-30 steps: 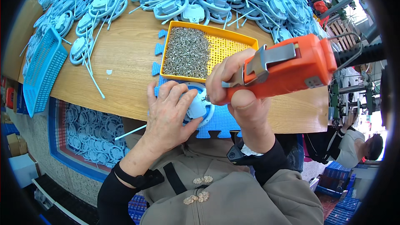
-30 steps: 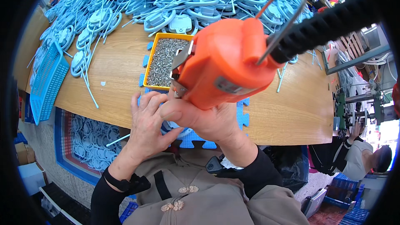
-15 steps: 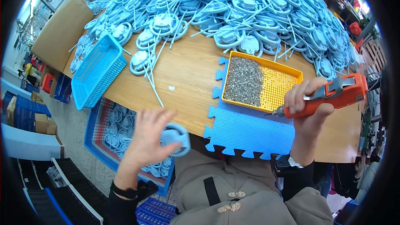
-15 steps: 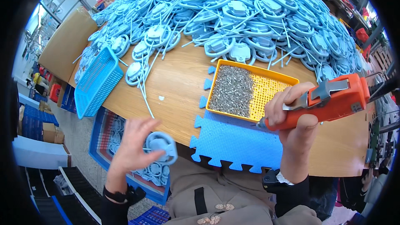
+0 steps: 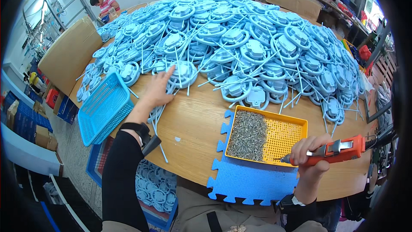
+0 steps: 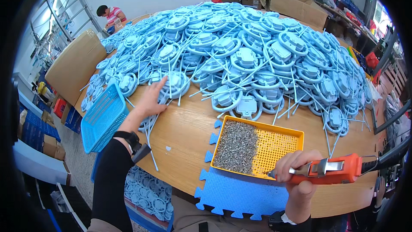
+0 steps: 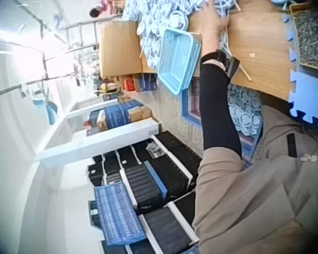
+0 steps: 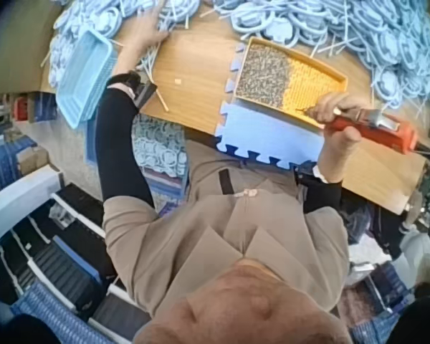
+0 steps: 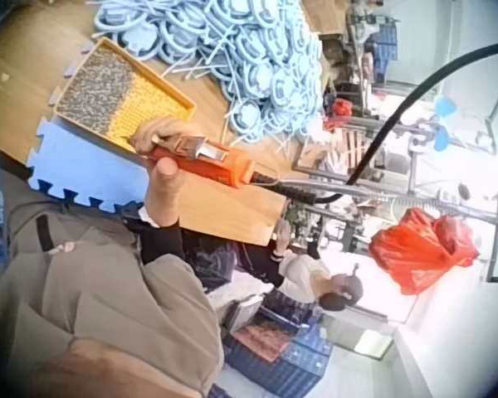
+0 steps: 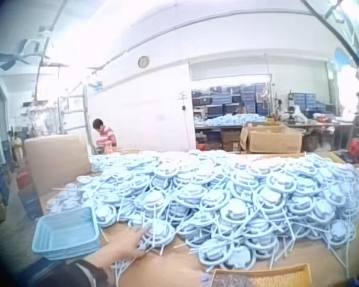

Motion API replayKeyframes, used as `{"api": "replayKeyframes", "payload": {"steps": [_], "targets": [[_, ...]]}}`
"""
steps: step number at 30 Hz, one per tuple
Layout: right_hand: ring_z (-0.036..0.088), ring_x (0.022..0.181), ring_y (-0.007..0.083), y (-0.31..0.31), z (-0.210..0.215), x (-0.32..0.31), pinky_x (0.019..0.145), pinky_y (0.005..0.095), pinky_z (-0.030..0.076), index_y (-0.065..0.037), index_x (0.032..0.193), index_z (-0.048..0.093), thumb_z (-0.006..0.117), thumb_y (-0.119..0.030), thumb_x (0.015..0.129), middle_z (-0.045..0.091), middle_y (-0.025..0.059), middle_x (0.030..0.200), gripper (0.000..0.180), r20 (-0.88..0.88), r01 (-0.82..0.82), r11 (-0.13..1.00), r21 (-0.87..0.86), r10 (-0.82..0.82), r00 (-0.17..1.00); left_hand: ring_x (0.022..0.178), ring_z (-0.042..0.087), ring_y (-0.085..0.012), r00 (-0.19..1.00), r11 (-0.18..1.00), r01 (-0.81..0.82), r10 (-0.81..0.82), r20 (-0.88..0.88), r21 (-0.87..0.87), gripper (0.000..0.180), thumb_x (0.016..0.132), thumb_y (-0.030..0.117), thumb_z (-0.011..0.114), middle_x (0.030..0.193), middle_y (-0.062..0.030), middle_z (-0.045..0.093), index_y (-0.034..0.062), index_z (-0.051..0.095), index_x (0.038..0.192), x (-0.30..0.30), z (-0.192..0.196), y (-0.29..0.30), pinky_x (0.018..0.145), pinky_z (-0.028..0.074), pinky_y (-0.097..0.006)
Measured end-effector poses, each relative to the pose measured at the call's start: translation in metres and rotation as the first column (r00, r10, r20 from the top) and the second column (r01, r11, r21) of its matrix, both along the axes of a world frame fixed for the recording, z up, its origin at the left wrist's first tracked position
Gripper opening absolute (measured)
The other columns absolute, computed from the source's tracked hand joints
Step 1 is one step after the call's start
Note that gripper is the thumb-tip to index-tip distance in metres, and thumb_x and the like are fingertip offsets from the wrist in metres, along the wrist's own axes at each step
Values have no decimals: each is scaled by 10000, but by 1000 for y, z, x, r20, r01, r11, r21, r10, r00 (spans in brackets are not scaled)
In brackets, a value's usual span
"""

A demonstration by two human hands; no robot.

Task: Assembling blue plastic circular components using an electric screwdriver.

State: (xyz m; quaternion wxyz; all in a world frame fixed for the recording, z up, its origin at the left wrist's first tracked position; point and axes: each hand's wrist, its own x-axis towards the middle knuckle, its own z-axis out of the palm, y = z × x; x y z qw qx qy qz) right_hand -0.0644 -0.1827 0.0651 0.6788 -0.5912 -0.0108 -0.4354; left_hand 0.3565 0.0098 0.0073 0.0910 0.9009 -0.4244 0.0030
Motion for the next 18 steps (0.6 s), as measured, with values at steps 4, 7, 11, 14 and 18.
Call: {"api": "replayKeyframes", "payload": {"steps": [4,7,11,14,18], "targets": [[532,539,177,-5,-2,-3,489,301,459,-33,942,458,710,-520,796,507,67,633,568,13,-41,999,22,40,999,1152,459,-396,967,956,253,-245,73,-146,929,602,67,683,1256,-184,479,209,330,1449,-44,-6,3,951,424,-459],[520,540,171,-4,-4,-5,490,292,445,-36,951,456,696,-525,806,508,68,640,564,10,-47,999,16,47,999,1159,458,-393,940,941,336,-333,74,-43,908,614,75,681,1280,-176,474,217,340,1444,-85,0,7,972,402,-483],[500,531,160,0,0,-7,472,285,421,-37,965,464,705,-513,804,504,66,644,558,13,-29,999,24,29,999,1266,384,-419,905,906,423,-422,53,-4,867,615,49,642,1361,-210,412,167,368,1429,-125,-1,19,1078,296,-526],[480,548,148,-4,-3,-14,465,271,394,-74,987,466,680,-544,809,478,34,664,546,-47,-16,1000,3,17,999,1319,338,-409,910,912,409,-406,87,-20,807,649,37,626,1385,-191,394,174,400,1412,-146,6,27,1093,225,-590],[493,587,176,-17,-17,-1,541,309,409,-70,1009,479,671,-468,842,504,64,677,473,-32,-3,999,54,5,999,1318,356,-380,908,906,418,-412,81,-70,748,678,34,614,1349,-182,432,143,419,1392,-164,13,46,1097,220,-580]]}}
